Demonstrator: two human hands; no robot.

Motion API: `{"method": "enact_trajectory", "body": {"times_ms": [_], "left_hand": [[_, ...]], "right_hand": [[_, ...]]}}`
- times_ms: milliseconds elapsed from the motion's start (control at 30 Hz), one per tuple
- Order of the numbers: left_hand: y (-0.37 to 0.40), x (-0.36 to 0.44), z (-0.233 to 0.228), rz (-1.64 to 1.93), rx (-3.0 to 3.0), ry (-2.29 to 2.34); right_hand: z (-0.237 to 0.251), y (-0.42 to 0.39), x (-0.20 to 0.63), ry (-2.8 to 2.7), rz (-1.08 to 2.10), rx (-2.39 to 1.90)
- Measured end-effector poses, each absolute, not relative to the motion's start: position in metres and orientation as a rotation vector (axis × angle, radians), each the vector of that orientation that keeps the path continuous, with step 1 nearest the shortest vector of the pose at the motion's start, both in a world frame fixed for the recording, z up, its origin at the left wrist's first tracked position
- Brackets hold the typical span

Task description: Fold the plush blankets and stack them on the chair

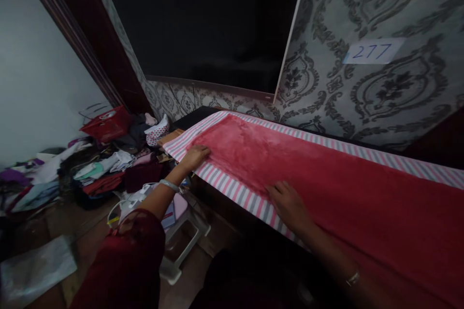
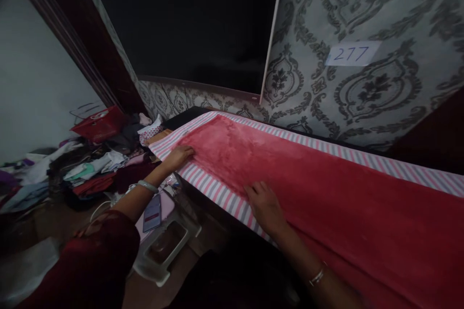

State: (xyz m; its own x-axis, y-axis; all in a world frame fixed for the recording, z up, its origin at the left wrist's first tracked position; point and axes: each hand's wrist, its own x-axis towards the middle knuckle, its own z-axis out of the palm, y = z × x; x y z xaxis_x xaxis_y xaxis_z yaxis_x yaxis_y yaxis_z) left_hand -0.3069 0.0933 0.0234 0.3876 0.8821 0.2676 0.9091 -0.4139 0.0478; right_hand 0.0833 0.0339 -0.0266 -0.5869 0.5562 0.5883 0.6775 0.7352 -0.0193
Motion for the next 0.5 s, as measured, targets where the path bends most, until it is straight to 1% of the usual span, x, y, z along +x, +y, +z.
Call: {"method": "enact_trajectory", "body": {"times_ms": [133, 300, 400, 500], "left_hand": [[0.086, -0.307, 0.023, -0.426, -2.509, -1.660], [0.086, -0.283, 0.030, -0.531, -2.475, -1.729], [0.085, -0.229, 0.031, -0.644, -2.578, -1.579], [0.072, -0.151, 0.027, -0.734, -2.835, -1.250]], "right_hand": [[-0.025, 0.029, 0.084, -2.391, -0.296, -0.964], [-0.017, 0.015, 0.110, -2.417, -0.169, -1.021], [-0.016, 0.001, 0.144, -2.373, -0.133, -1.113], [-0.019, -0.014, 0.184, -2.300, -0.121, -1.211]]}}
